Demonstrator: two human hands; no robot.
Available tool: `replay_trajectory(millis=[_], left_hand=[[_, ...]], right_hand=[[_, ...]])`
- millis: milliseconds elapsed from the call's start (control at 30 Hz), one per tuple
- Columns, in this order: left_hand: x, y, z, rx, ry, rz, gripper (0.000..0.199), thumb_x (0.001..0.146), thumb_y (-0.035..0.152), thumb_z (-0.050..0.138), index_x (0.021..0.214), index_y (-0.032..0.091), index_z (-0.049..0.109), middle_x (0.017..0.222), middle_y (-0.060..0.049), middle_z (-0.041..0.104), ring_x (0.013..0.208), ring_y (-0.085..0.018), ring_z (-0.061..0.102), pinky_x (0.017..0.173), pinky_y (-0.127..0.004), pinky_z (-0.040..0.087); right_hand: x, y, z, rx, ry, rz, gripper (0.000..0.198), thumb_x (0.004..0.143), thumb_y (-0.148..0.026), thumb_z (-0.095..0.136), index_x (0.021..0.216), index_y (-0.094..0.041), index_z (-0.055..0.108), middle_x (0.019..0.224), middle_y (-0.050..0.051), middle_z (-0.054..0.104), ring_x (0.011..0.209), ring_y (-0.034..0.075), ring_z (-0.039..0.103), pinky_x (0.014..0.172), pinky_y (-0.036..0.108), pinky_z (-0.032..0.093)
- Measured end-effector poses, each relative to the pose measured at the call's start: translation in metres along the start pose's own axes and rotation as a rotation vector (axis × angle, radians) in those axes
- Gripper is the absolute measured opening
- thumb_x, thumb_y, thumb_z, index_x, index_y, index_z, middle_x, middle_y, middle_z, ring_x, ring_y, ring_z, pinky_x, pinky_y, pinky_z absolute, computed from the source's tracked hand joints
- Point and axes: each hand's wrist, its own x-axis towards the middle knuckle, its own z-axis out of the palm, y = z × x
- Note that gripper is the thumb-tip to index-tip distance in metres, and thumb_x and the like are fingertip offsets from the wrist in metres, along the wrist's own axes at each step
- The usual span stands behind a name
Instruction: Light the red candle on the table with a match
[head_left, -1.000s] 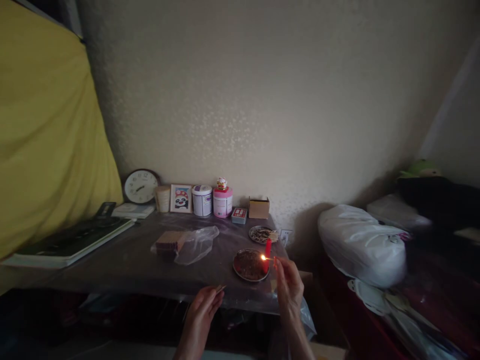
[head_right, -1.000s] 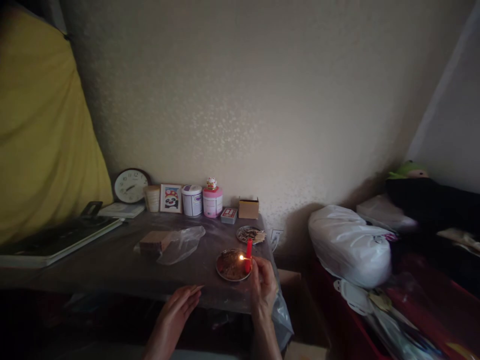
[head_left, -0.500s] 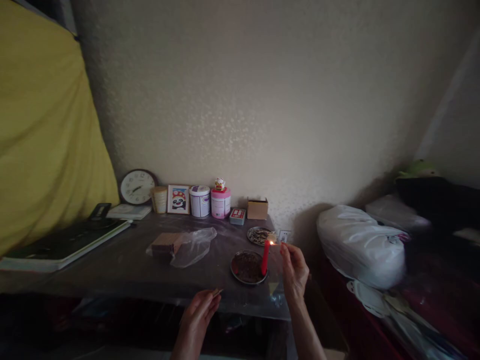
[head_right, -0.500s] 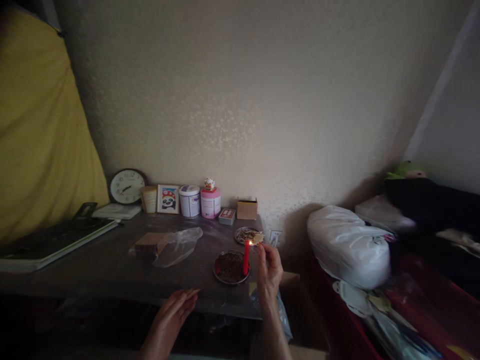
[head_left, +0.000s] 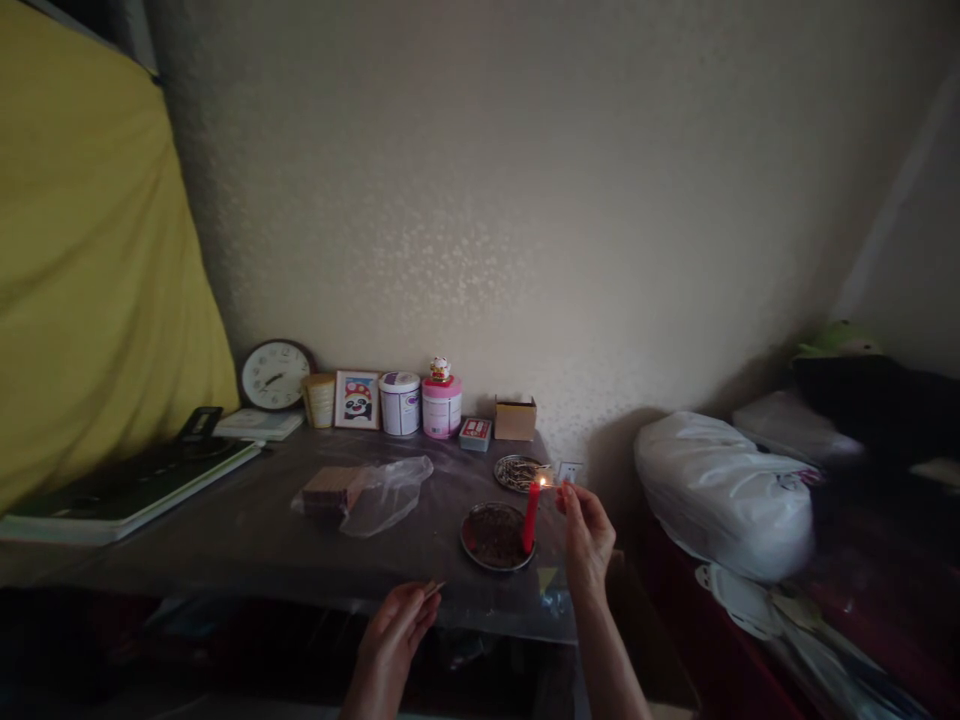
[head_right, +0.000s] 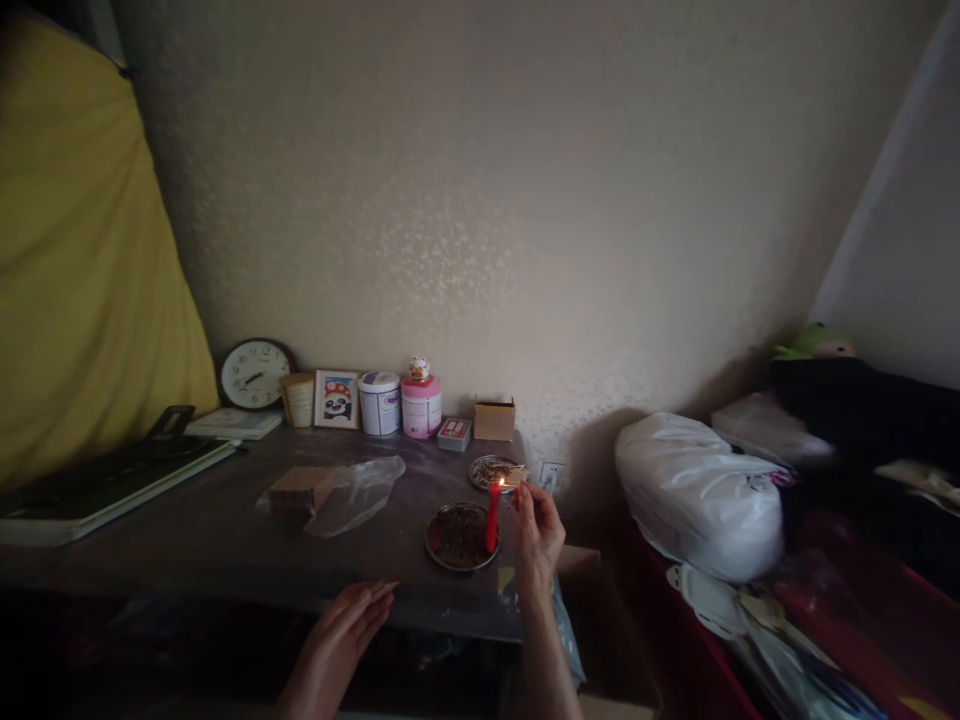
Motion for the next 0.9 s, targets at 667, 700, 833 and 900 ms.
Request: replay_trajectory(millis=[667, 700, 833, 900], left_hand=[[-0.0024, 0.0038, 0.0026, -0.010, 0.002, -0.011, 0.036, 0.051, 0.038, 0.080, 0.076, 0.015, 0.068, 0.085, -0.010, 0.074, 0.088, -0.024, 0.065, 0.083, -0.033, 0.048], [-0.0014, 0.0031, 0.0026, -0.012, 0.007, -0.009, 0.036, 0.050, 0.038, 0.080, 0.075, 0.015, 0.068, 0.084, -0.010, 0.074, 0.086, -0.023, 0.065, 0.081, -0.033, 0.048], [-0.0004, 0.0007, 0.0027, -0.022, 0.005, 0.006, 0.034, 0.051, 0.039, 0.080, 0.072, 0.016, 0.068, 0.081, -0.009, 0.074, 0.083, -0.023, 0.066, 0.079, -0.033, 0.048], [-0.0012, -0.0002, 0.0024, -0.017, -0.014, 0.034, 0.032, 0.055, 0.039, 0.078, 0.074, 0.016, 0.068, 0.084, -0.009, 0.073, 0.085, -0.023, 0.066, 0.080, -0.033, 0.048]], right_hand=[[0.0068, 0.0047, -0.0064, 0.124, 0.013, 0.068, 0.029, 0.060, -0.040, 0.074, 0.072, -0.016, 0.064, 0.064, -0.002, 0.066, 0.056, 0.011, 0.060, 0.056, 0.023, 0.050], [0.0068, 0.0040, -0.0066, 0.135, 0.011, 0.079, 0.029, 0.059, -0.039, 0.075, 0.071, -0.016, 0.063, 0.064, -0.002, 0.065, 0.056, 0.010, 0.059, 0.056, 0.023, 0.050], [0.0065, 0.0011, -0.0076, 0.189, 0.004, 0.144, 0.028, 0.056, -0.034, 0.078, 0.071, -0.015, 0.064, 0.063, -0.002, 0.064, 0.054, 0.009, 0.058, 0.051, 0.019, 0.048], [0.0066, 0.0002, -0.0077, 0.215, 0.002, 0.173, 0.027, 0.056, -0.031, 0.079, 0.072, -0.015, 0.065, 0.063, -0.003, 0.064, 0.054, 0.008, 0.058, 0.050, 0.018, 0.048]])
